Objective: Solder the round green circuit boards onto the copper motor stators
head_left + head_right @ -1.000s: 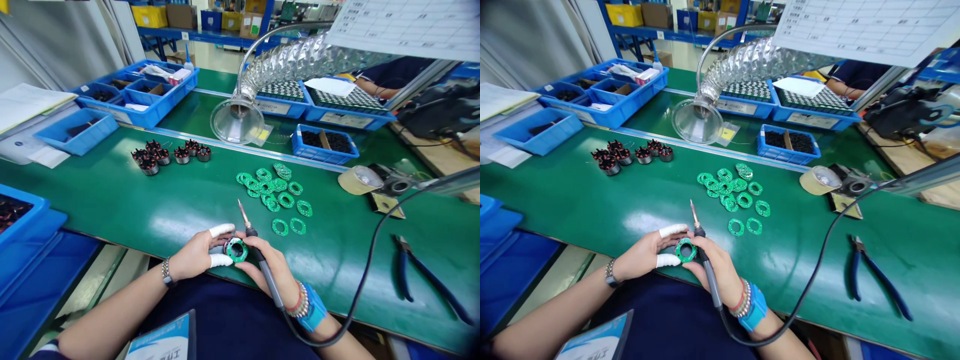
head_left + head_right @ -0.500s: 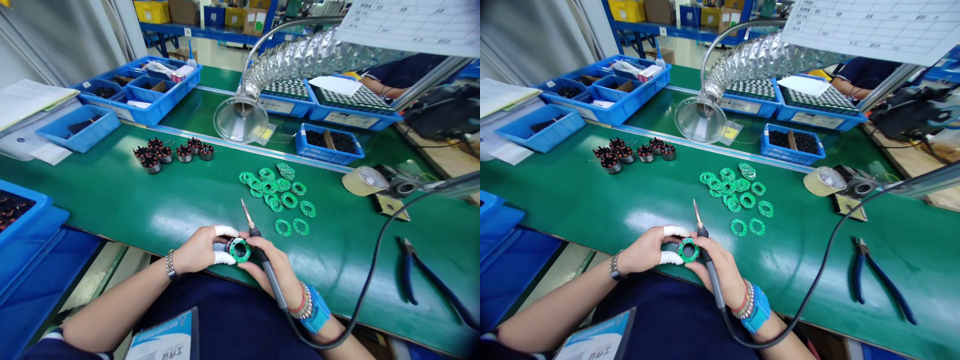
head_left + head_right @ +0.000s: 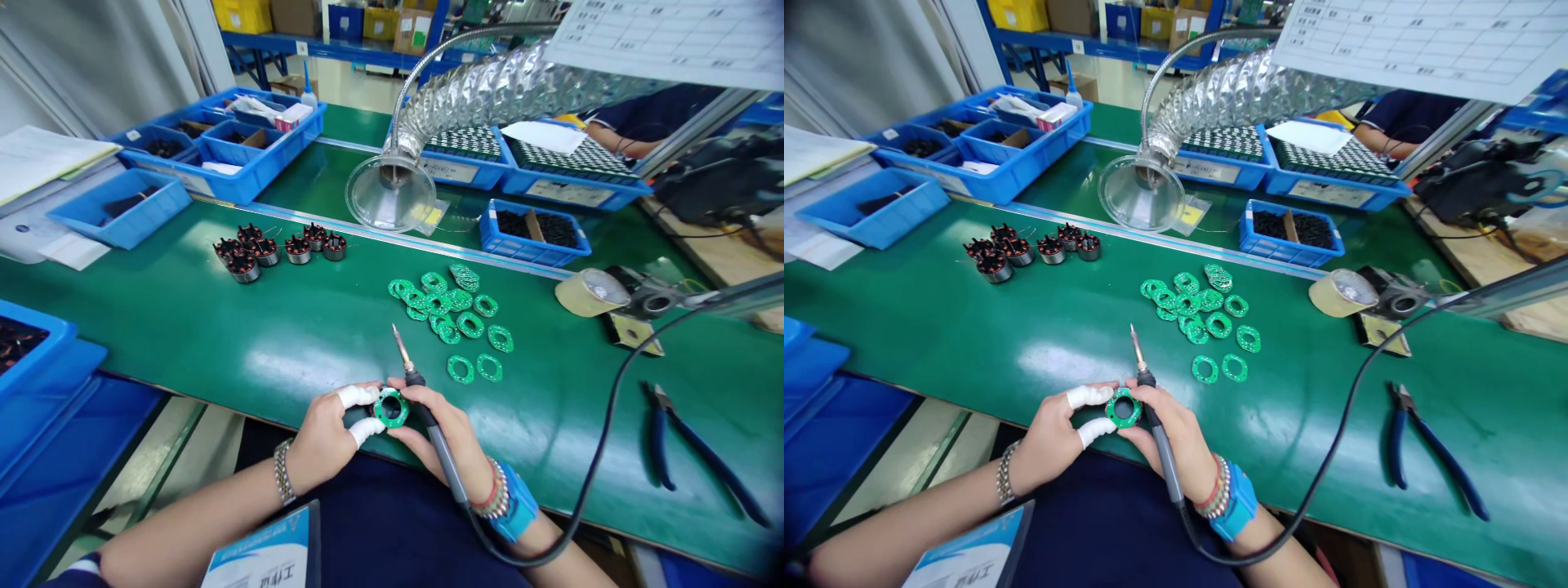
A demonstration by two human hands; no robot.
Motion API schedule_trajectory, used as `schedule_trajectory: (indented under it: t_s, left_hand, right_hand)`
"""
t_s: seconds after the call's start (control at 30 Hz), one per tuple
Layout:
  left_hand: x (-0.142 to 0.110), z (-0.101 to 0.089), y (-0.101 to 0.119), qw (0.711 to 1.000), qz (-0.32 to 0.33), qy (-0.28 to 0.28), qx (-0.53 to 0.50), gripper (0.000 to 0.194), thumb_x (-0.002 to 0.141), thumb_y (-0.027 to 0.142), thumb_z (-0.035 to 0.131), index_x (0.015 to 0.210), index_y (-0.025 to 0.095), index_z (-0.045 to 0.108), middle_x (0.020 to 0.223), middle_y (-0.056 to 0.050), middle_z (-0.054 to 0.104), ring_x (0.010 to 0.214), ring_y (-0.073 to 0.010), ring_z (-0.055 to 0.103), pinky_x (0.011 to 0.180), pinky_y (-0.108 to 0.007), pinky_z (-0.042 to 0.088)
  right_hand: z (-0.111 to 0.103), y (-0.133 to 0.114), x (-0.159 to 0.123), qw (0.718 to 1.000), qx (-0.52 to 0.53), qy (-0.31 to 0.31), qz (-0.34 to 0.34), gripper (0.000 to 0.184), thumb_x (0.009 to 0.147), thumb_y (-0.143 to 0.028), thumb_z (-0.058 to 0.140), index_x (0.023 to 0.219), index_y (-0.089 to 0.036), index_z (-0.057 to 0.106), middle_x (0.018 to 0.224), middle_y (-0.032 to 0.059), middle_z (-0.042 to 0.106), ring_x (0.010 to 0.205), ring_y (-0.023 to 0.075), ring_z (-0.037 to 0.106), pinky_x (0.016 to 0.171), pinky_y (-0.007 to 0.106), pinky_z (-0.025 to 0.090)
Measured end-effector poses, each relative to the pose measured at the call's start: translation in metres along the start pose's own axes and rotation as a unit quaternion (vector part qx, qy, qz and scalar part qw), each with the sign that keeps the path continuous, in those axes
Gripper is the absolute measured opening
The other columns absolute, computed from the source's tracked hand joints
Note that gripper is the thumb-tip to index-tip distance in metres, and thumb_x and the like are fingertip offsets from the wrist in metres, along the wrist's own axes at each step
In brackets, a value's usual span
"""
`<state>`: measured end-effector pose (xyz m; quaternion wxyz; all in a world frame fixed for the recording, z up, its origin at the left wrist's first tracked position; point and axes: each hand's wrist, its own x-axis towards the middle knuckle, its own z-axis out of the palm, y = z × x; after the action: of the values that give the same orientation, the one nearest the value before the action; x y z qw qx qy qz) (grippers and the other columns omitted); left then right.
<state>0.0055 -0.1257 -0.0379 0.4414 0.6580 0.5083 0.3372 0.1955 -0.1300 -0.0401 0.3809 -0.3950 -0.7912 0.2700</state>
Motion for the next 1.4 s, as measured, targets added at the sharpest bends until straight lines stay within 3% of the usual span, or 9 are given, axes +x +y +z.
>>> schedule_trajectory:
  t_s: [0.2,0.43,0.53,0.6,0.73,0.93,1.13,1.27,1.4]
  left_hand:
    - [-0.006,-0.002,-0.007,0.999,0.019,-0.018,0.046,0.045,0.074,0.032,0.063,0.117,0.022,0.054,0.114,-0.004,0.061,0.102,-0.0193,0.058,0.093,-0.035,0.046]
    - [0.001,-0.012,-0.005,0.990,0.103,-0.073,0.069,0.035,0.080,0.032,0.056,0.113,0.022,0.056,0.115,-0.005,0.059,0.105,-0.0179,0.054,0.094,-0.033,0.042]
    - [0.008,-0.024,0.002,0.984,0.093,-0.151,0.020,0.034,0.081,0.030,0.055,0.114,0.022,0.055,0.118,-0.004,0.057,0.107,-0.0172,0.052,0.095,-0.031,0.040]
    - [0.015,-0.031,0.007,0.981,0.039,-0.187,-0.026,0.028,0.082,0.032,0.053,0.106,0.021,0.060,0.111,-0.003,0.060,0.100,-0.0170,0.055,0.089,-0.029,0.042]
    - [0.029,-0.027,0.014,0.983,-0.090,-0.145,-0.062,0.023,0.080,0.035,0.052,0.076,0.014,0.060,0.072,0.001,0.060,0.067,-0.0117,0.053,0.063,-0.023,0.042]
    - [0.036,-0.017,0.018,0.973,-0.121,-0.176,-0.090,0.020,0.078,0.032,0.052,0.070,0.014,0.055,0.059,0.003,0.051,0.056,-0.0090,0.047,0.056,-0.021,0.038]
    - [0.036,-0.015,0.013,0.963,-0.139,-0.189,-0.136,0.020,0.078,0.031,0.053,0.069,0.013,0.054,0.058,0.002,0.054,0.055,-0.0090,0.050,0.058,-0.022,0.039]
    - [0.031,-0.016,0.009,0.955,-0.158,-0.151,-0.198,0.018,0.075,0.030,0.057,0.082,0.013,0.055,0.064,0.001,0.057,0.055,-0.0096,0.053,0.059,-0.024,0.045]
    - [0.015,-0.021,0.004,0.991,-0.042,-0.111,-0.063,0.025,0.084,0.024,0.045,0.104,0.017,0.059,0.095,-0.006,0.064,0.086,-0.0160,0.059,0.084,-0.033,0.046]
  right_hand:
    - [0.001,0.001,-0.002,1.000,-0.003,0.003,0.006,0.043,0.079,-0.024,0.061,0.117,-0.022,0.041,0.116,0.0102,0.058,0.107,0.0200,0.056,0.091,0.032,0.048]
    - [0.002,0.002,-0.003,1.000,0.001,0.002,0.006,0.042,0.080,-0.024,0.060,0.117,-0.022,0.040,0.117,0.0107,0.057,0.107,0.0204,0.055,0.091,0.034,0.047]
    - [0.001,0.002,-0.002,1.000,-0.003,0.001,0.007,0.042,0.079,-0.024,0.060,0.117,-0.022,0.041,0.117,0.0100,0.057,0.107,0.0199,0.055,0.091,0.032,0.048]
    - [0.001,0.002,-0.002,1.000,-0.005,-0.003,0.010,0.043,0.079,-0.024,0.061,0.117,-0.022,0.041,0.117,0.0097,0.057,0.107,0.0200,0.055,0.091,0.032,0.047]
    - [0.001,0.002,-0.003,1.000,-0.009,-0.002,0.011,0.043,0.079,-0.025,0.061,0.117,-0.022,0.041,0.118,0.0094,0.057,0.108,0.0198,0.055,0.092,0.033,0.046]
    - [0.002,0.004,-0.004,1.000,-0.006,0.001,0.013,0.044,0.079,-0.026,0.060,0.118,-0.023,0.040,0.118,0.0091,0.056,0.108,0.0199,0.055,0.093,0.033,0.046]
    - [0.003,0.005,-0.005,1.000,0.002,-0.005,0.018,0.045,0.079,-0.026,0.061,0.118,-0.023,0.039,0.120,0.0086,0.055,0.108,0.0196,0.054,0.093,0.033,0.045]
    - [0.003,0.004,-0.004,1.000,0.001,0.002,0.011,0.044,0.079,-0.026,0.061,0.117,-0.023,0.040,0.119,0.0090,0.056,0.107,0.0193,0.055,0.092,0.032,0.046]
    - [0.003,0.004,-0.004,1.000,-0.006,0.004,0.009,0.044,0.078,-0.025,0.062,0.117,-0.022,0.041,0.118,0.0092,0.057,0.108,0.0194,0.055,0.093,0.032,0.046]
